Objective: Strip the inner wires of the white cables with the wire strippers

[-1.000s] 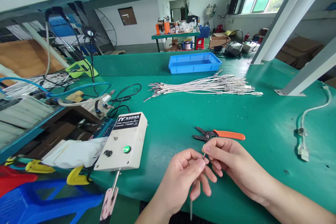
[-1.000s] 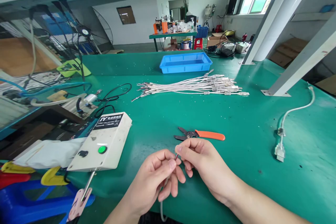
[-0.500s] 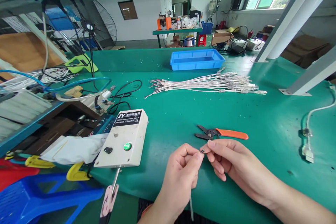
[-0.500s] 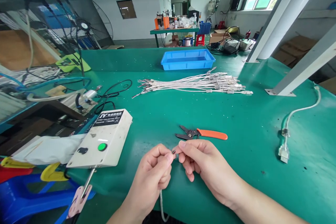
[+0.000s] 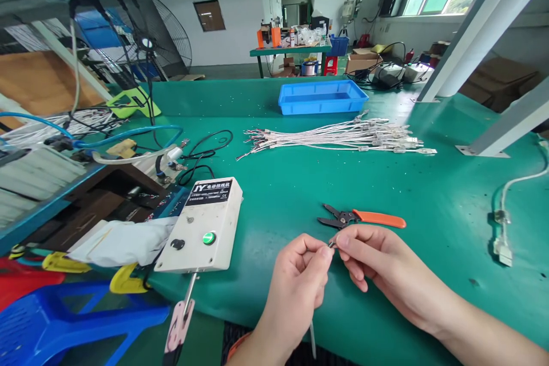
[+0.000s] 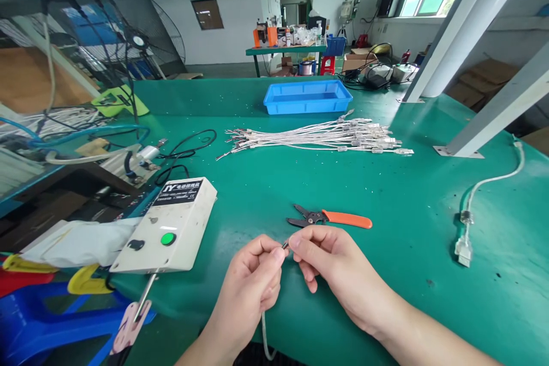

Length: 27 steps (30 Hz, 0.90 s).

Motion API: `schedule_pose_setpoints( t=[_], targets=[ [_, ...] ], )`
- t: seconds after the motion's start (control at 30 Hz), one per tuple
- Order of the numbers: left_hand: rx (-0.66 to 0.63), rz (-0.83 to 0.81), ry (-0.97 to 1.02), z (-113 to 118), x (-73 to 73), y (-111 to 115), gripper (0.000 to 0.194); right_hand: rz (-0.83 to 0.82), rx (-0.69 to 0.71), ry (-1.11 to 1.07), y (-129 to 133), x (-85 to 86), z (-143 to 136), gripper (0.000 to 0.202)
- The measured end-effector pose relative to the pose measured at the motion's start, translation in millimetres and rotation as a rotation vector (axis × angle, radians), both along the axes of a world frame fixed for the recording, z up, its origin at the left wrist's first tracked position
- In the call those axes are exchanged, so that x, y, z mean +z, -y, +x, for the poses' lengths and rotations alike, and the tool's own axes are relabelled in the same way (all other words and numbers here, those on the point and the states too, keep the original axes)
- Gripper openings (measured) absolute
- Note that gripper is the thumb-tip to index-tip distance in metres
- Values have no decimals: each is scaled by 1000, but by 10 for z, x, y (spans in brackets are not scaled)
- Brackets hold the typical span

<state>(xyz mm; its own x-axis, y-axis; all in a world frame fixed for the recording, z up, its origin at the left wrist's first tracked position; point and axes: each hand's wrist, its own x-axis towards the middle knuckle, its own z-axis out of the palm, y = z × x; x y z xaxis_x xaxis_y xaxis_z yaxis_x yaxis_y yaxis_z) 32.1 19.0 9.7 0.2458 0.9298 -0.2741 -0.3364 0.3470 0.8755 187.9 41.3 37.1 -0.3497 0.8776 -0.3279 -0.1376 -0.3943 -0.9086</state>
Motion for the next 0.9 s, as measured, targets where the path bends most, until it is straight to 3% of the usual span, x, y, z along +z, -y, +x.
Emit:
schedule_pose_setpoints(
  t=[0.27, 0.5, 0.9],
  targets=[
    [-56, 29, -1, 5, 30, -12, 28, 103, 26, 104, -22, -50, 36, 38],
    [-159, 13, 6, -75, 80, -28, 29, 82, 30, 69, -33, -11, 39, 39],
    [-135, 76, -47, -115, 53, -40, 28, 77, 92, 101, -1, -6, -2, 38]
  ],
)
